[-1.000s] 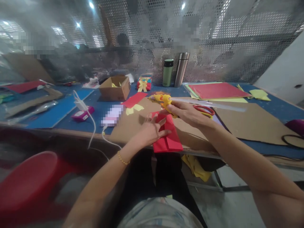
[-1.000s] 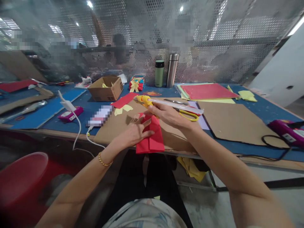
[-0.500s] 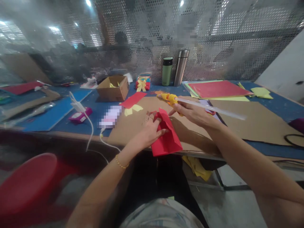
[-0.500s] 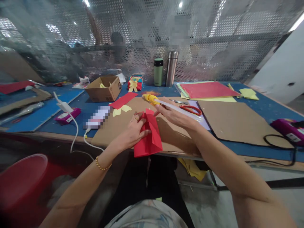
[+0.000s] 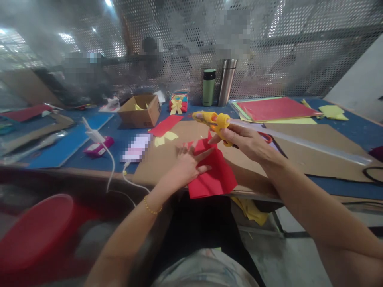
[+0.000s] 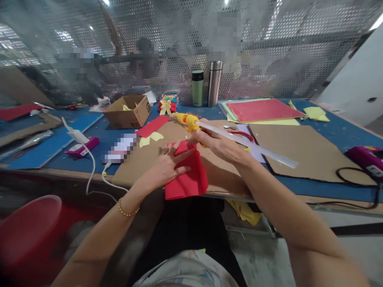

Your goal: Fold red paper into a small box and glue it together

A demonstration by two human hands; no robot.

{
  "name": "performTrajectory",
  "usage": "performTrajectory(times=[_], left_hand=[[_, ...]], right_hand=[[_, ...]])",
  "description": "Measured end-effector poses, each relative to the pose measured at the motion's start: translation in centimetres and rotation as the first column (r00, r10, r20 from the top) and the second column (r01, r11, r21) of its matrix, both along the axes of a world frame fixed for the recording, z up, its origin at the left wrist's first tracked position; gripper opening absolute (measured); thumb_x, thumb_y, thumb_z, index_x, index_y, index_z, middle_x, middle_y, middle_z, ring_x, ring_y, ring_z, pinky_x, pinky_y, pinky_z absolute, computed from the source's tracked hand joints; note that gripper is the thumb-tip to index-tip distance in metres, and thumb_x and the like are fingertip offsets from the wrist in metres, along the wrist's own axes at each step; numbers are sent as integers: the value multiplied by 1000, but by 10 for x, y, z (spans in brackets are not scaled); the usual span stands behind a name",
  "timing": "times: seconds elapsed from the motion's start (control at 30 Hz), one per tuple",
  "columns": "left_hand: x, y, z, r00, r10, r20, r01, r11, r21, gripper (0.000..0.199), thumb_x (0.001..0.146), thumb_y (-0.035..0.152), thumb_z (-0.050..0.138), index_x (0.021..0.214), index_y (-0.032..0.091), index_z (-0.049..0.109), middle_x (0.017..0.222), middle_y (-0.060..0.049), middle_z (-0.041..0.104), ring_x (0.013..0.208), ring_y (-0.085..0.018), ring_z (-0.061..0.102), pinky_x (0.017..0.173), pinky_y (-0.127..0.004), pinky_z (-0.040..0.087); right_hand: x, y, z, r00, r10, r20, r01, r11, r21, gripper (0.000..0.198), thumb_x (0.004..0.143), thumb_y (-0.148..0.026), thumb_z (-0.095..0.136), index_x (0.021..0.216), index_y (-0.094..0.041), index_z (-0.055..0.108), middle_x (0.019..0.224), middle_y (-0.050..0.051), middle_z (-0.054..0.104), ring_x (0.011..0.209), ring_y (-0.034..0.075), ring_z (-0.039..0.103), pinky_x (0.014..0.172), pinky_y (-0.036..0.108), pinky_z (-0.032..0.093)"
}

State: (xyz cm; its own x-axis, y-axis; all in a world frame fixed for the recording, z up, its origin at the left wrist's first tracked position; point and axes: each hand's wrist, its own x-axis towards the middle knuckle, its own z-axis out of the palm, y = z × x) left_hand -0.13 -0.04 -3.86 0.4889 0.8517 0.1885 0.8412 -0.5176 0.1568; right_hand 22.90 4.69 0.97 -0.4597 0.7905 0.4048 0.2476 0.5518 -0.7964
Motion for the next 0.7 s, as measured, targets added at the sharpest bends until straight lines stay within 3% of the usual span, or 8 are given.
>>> performTrajectory(times=[0.13, 0.27, 0.4, 0.53, 0.6, 0.7], left_hand=[[1, 0, 1, 999, -30, -14, 30, 1000, -6, 52, 107, 47, 56, 158, 38, 54, 175, -11, 32, 157, -41, 39, 130, -70, 24], [-1, 1, 2, 1000, -10, 14, 11, 1000, -30, 48, 105, 48, 59, 150, 32, 64, 175, -12, 32, 160, -42, 33, 132, -71, 22], [-5, 1, 5, 992, 15, 124, -7, 998, -66, 51, 102, 52, 64, 144, 23, 67, 174, -18, 32, 163, -43, 27, 130, -66, 32], [-9, 0, 8, 977, 22, 214, -7, 998, -67, 44, 103, 53, 61, 133, 20, 64, 166, -20, 42, 154, -37, 45, 126, -59, 41], [-10, 0, 8, 975, 22, 223, -9, 998, -58, 44, 103, 55, 60, 131, 21, 61, 164, -20, 43, 151, -36, 48, 125, -59, 43], [-12, -1, 7, 980, 41, 195, -36, 999, -27, 45, 103, 53, 60, 134, 21, 56, 164, -21, 43, 153, -36, 46, 125, -60, 42]], right_hand=[[-9, -5, 2, 997, 74, 0, -74, 997, 34, 51, 99, -68, 55, 112, -24, 78, 105, 9, 77, 100, 28, 69, 93, 44, 58], [-11, 1, -4, 998, -30, 56, 23, 993, 114, 47, 101, -60, 56, 122, -24, 76, 120, 11, 75, 105, 29, 70, 97, 46, 60], [-4, 7, -12, 990, -33, 135, 31, 999, 20, 46, 103, -60, 53, 121, -24, 75, 109, 9, 75, 87, 25, 71, 80, 42, 64], [1, 7, -14, 972, -24, 233, 18, 999, 31, 52, 106, -63, 48, 122, -24, 77, 109, 10, 77, 90, 25, 72, 92, 43, 62], [2, 7, -15, 972, 21, 235, -14, 999, -32, 56, 106, -66, 48, 131, -24, 75, 112, 10, 79, 95, 25, 73, 98, 45, 59], [2, 9, -14, 978, 103, 183, -73, 984, -165, 64, 104, -69, 49, 143, -23, 69, 114, 10, 80, 90, 25, 75, 95, 44, 60]])
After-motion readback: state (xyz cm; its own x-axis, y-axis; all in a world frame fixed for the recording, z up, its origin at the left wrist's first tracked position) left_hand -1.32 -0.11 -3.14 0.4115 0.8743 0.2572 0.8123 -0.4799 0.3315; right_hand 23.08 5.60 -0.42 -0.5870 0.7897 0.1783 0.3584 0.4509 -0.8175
